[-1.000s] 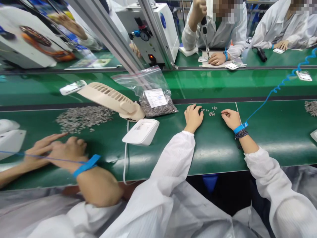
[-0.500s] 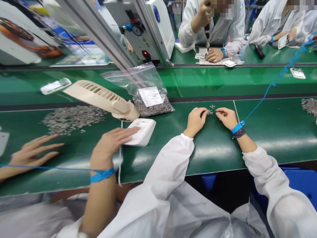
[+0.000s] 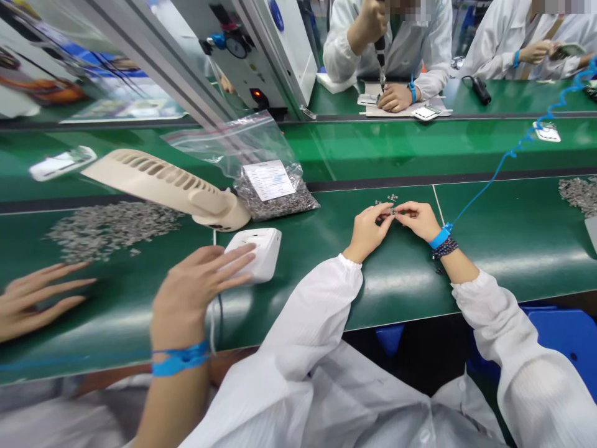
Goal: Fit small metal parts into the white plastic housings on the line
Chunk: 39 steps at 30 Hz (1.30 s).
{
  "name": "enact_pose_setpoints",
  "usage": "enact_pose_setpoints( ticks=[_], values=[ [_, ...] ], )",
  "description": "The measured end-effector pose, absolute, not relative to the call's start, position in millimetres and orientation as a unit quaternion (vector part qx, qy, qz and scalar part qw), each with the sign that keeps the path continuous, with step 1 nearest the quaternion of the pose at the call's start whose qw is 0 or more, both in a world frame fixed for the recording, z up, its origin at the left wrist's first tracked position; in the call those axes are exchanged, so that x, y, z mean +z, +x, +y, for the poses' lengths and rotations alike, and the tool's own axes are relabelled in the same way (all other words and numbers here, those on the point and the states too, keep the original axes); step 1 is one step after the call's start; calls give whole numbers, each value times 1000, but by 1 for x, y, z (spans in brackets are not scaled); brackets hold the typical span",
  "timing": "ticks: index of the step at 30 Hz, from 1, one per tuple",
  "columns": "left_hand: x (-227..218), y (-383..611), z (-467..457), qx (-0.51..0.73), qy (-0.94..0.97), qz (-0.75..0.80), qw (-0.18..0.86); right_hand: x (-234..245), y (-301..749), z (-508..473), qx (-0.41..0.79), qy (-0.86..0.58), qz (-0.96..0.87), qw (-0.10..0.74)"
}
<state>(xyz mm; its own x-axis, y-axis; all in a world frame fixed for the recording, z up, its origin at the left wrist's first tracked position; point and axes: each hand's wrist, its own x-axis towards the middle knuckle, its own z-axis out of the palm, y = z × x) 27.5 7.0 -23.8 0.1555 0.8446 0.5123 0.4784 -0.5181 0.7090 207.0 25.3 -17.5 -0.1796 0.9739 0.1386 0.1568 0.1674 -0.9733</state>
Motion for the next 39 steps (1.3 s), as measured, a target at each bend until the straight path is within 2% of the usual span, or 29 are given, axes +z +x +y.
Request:
enact_pose_setpoints(
  ticks=[17, 31, 39],
  values=[
    [-23, 27, 7, 497, 715, 461, 172, -14, 206, 24, 490, -457, -591, 449],
    [-23, 29, 5, 496, 727, 438, 182, -18, 208, 26, 449, -473, -602, 461],
    [-18, 27, 5, 471, 755, 429, 155, -17, 207, 25, 446, -458, -615, 461]
  ],
)
